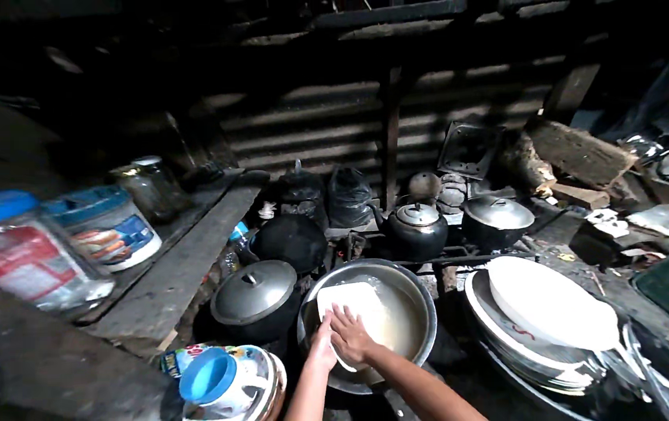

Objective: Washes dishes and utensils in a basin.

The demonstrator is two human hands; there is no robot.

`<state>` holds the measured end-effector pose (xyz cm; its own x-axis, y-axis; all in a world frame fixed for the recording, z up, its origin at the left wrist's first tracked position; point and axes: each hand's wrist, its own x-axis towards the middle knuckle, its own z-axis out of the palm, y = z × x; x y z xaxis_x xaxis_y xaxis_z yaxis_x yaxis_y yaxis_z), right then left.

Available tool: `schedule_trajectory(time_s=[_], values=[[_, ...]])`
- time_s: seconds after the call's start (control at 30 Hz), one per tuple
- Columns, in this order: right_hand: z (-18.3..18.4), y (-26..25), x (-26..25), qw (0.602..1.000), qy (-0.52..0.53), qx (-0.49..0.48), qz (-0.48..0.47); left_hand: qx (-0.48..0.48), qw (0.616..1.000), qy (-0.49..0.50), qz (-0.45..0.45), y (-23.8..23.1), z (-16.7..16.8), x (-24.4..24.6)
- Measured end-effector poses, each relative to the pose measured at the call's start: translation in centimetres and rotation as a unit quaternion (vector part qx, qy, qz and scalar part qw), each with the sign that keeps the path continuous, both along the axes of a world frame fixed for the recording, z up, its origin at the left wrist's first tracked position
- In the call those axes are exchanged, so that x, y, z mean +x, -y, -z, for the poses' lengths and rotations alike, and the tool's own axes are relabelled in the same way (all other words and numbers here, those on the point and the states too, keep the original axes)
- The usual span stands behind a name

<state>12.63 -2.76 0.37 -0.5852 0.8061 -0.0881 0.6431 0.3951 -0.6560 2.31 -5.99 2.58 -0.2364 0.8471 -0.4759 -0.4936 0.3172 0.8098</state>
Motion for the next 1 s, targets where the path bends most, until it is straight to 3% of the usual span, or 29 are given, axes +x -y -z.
schedule_trajectory(time_s=[0.07, 0.13, 0.2, 0.37, 0.47, 0.53, 0.7, 0.83, 0.93, 1.0], values=[[0.5, -0.5, -0.2, 0.999, -0.032, -0.001, 0.040, 0.005, 1.000, -0.001, -0.014, 0.4, -0.7, 0.5], [0.8, -2.1, 0.6, 0.990, -0.018, -0.038, 0.132, 0.007, 1.000, 0.005, -0.029, 1.0, -1.4, 0.5], [0.7, -2.7, 0.7, 0.984, 0.009, -0.063, 0.166, 0.016, 0.999, 0.013, -0.038, 1.2, -1.7, 0.4], [0.5, 0.2, -1.3, 0.999, -0.005, -0.012, 0.053, 0.031, 0.997, 0.051, -0.048, 0.3, -0.4, 0.4], [0.7, -1.0, 0.3, 0.985, 0.038, -0.097, 0.135, 0.017, 0.996, 0.058, -0.069, 0.5, 0.2, 1.0], [0.2, -0.9, 1.1, 0.978, 0.078, -0.135, 0.137, 0.011, 0.995, 0.058, -0.081, 0.7, 0.5, 1.5], [0.6, 0.5, 2.5, 0.993, 0.087, -0.084, -0.013, 0.009, 0.994, 0.069, -0.082, 0.4, 1.2, 1.5], [0.3, -2.0, 4.2, 0.991, 0.064, -0.080, 0.088, -0.013, 0.997, 0.038, -0.073, 0.6, 0.7, 2.0], [0.0, -1.3, 3.5, 0.999, -0.004, 0.011, 0.030, -0.010, 0.998, 0.030, -0.055, 0.7, 0.9, 2.1], [-0.1, -1.7, 3.7, 0.999, 0.007, -0.001, 0.047, -0.021, 0.998, 0.023, -0.053, 0.9, 0.8, 2.3]])
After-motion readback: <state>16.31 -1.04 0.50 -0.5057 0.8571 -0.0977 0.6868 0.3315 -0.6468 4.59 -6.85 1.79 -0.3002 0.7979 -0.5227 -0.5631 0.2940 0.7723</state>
